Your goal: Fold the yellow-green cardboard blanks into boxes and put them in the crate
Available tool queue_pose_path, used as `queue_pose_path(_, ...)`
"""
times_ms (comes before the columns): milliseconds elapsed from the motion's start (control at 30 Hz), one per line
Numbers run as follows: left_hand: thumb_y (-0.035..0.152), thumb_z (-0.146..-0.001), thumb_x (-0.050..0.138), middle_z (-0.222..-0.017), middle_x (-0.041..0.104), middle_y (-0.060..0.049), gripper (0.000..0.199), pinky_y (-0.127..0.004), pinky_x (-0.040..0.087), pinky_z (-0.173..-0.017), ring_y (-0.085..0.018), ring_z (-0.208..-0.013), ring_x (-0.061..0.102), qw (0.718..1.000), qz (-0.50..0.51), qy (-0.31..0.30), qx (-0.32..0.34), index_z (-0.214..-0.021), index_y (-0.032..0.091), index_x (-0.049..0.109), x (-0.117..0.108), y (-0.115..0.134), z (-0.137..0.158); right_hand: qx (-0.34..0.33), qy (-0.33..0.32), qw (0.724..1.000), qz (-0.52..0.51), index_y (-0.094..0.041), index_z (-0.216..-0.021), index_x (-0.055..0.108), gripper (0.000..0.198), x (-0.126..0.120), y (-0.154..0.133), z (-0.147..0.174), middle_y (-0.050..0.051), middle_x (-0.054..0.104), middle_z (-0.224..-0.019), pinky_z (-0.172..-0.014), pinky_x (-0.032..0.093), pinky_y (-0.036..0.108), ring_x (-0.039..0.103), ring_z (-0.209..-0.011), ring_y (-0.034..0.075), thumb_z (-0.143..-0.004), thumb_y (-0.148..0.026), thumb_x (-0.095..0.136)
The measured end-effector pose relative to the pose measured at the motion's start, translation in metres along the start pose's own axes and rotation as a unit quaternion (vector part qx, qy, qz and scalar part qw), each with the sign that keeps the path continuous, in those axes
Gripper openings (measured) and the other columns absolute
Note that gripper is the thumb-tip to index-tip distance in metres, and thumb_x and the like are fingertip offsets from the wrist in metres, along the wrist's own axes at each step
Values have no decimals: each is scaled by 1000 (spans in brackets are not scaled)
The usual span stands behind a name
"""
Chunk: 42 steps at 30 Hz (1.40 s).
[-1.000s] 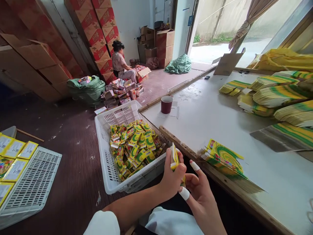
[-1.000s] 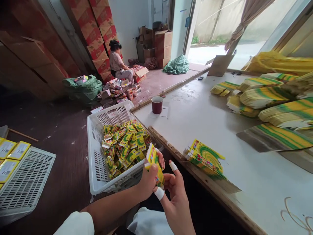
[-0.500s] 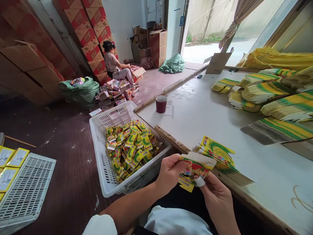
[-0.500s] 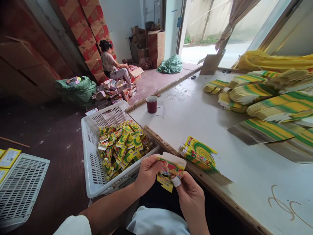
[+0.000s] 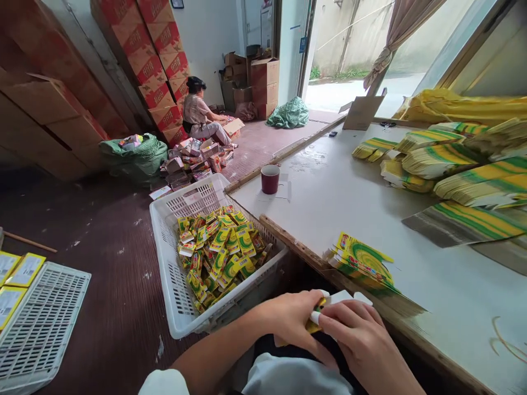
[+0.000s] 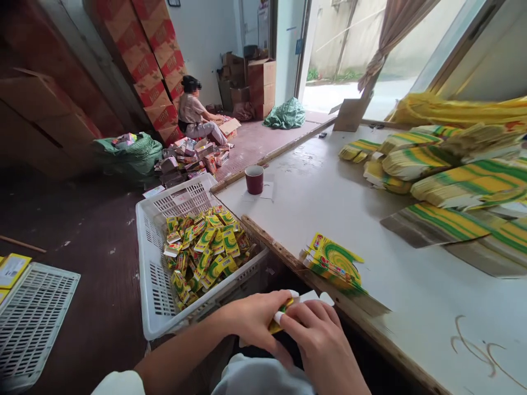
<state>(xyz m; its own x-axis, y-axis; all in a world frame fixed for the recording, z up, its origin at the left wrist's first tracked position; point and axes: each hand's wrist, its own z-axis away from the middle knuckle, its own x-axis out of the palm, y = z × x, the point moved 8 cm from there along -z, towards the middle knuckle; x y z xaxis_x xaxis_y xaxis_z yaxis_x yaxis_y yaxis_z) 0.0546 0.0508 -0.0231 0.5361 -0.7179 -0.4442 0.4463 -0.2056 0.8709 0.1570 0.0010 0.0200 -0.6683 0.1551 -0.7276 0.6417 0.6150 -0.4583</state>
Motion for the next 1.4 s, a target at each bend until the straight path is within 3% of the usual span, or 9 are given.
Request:
queue_pose_path(167,59,-60,84,-105,68,-7,83,-40,52,-83,-30,-94,66,987,79,139,12,-126,23,50,-18,4,0,250,183,950,-27,-33,-142,49,66,-30,45,27,9,51,-146,-109,35,62,48,-129,41,-80,-45,70)
queue_pose_path(233,62,-63,81,-108,68,-10,82,-43,52,-85,-32,-94,66,980,64,179,53,-127,21,50,-20,11,5,348,200,902,-155,-30,-145,45,75,-18,62,41,10,52,-146,-107,43,55,53,-127,39,-79,-52,71)
queue_pose_path(367,61,-72,74,-118,64,-16,84,-47,53,-90,-36,-102,65,973,25,196,121,-138,19,43,-9,21,9,424,205,781,-410,-25,-128,61,49,25,64,52,10,68,-128,-93,57,40,65,-116,31,-89,-55,60)
queue_pose_path(467,55,-79,69,-116,62,-16,75,-46,53,-89,-35,-102,65,969,-24,191,152,-140,20,43,-2,25,8,451,200,742,-454,-24,-123,66,46,38,59,50,9,71,-125,-94,57,40,66,-115,30,-86,-52,66)
queue_pose_path(633,45,-72,78,-113,63,-11,61,-39,54,-82,-30,-96,66,973,-34,166,154,-121,23,50,8,24,2,442,177,770,-424,-24,-128,66,57,32,48,34,11,70,-128,-102,53,44,61,-123,32,-79,-51,73)
queue_pose_path(733,34,-66,82,-113,64,-9,62,-38,53,-80,-31,-94,67,982,-51,136,119,-116,25,47,11,17,-2,427,169,794,-398,-25,-141,56,58,36,43,34,10,64,-137,-108,48,45,58,-128,30,-89,-52,62)
queue_pose_path(967,23,-62,69,-95,55,-1,68,-32,52,-67,-22,-76,62,989,-58,90,98,-115,26,27,10,3,-9,154,29,978,-140,-39,-157,22,67,42,20,29,2,30,-164,-112,45,39,37,-145,24,-99,-15,45)
queue_pose_path(1200,21,-55,78,-100,57,-3,64,-37,53,-78,-23,-87,61,990,-34,134,25,-105,24,39,-14,4,-2,87,16,989,-115,-32,-131,62,43,24,21,13,9,46,-155,-98,57,32,58,-130,24,-95,-12,47)
queue_pose_path(1400,23,-55,82,-99,65,-2,67,-34,54,-78,-23,-86,65,995,-55,75,18,-112,23,47,-9,14,0,150,-167,960,-168,-23,-94,72,19,15,20,-3,14,59,-141,-97,57,39,62,-125,30,-85,-18,56)
